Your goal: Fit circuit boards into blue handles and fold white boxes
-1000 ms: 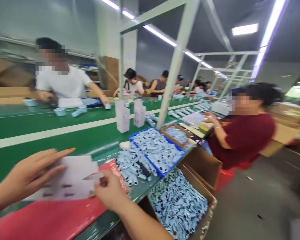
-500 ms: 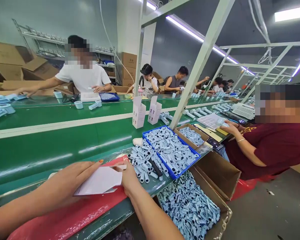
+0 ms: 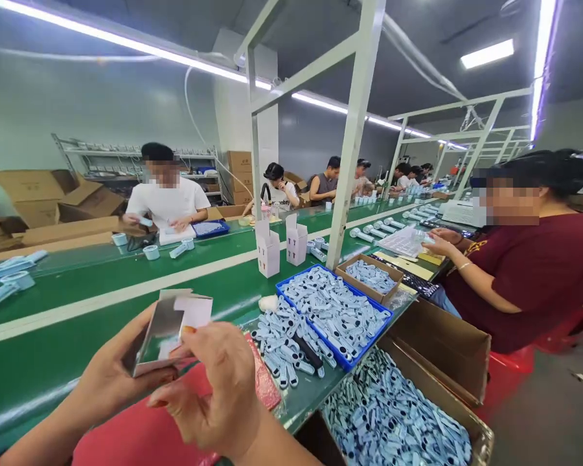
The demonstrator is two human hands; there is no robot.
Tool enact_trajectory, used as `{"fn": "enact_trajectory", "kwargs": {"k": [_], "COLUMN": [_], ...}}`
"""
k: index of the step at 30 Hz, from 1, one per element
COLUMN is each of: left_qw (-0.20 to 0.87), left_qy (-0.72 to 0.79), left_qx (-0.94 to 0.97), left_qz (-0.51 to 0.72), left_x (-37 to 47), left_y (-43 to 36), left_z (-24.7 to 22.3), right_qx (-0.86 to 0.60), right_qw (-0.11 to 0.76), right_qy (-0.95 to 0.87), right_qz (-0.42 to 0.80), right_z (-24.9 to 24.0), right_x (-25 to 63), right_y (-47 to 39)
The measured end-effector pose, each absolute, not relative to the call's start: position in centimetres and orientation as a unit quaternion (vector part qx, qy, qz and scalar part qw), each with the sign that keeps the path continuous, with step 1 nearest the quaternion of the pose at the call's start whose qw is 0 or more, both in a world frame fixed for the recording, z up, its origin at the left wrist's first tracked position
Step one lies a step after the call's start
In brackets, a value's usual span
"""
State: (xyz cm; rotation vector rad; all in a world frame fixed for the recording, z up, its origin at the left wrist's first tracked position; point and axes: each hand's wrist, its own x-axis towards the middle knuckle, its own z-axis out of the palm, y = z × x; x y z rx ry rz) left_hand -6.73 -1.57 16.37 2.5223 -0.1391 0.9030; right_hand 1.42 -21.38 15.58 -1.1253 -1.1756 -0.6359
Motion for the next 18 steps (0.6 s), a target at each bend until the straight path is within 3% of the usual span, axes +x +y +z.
{"fn": "enact_trajectory", "kwargs": {"k": [4,12,18], "left_qw": [0.285,0.185,0.214], "left_qy": [-0.071,-0.133,-0.215], "left_qx": [0.903,0.892,0.87], "left_qz": [0.315,0.391,0.388], "left_x": [-6.2,-5.2,-4.2], "left_y": [-2.6,-3.6,-3.6], "left_z": [16.3,15.7,15.3], "right_qx": [-0.52,-0.551,-0.538], "right_qw": [0.631,0.687,0.697], "right_qy": [-0.506,-0.436,-0.45], "right_qz": [-0.273,-0.186,-0.147], "right_z": [15.0,15.0,15.6], "right_x": [1.8,2.0,3.1], "right_y": [-22.1,-23.2,-23.1]}}
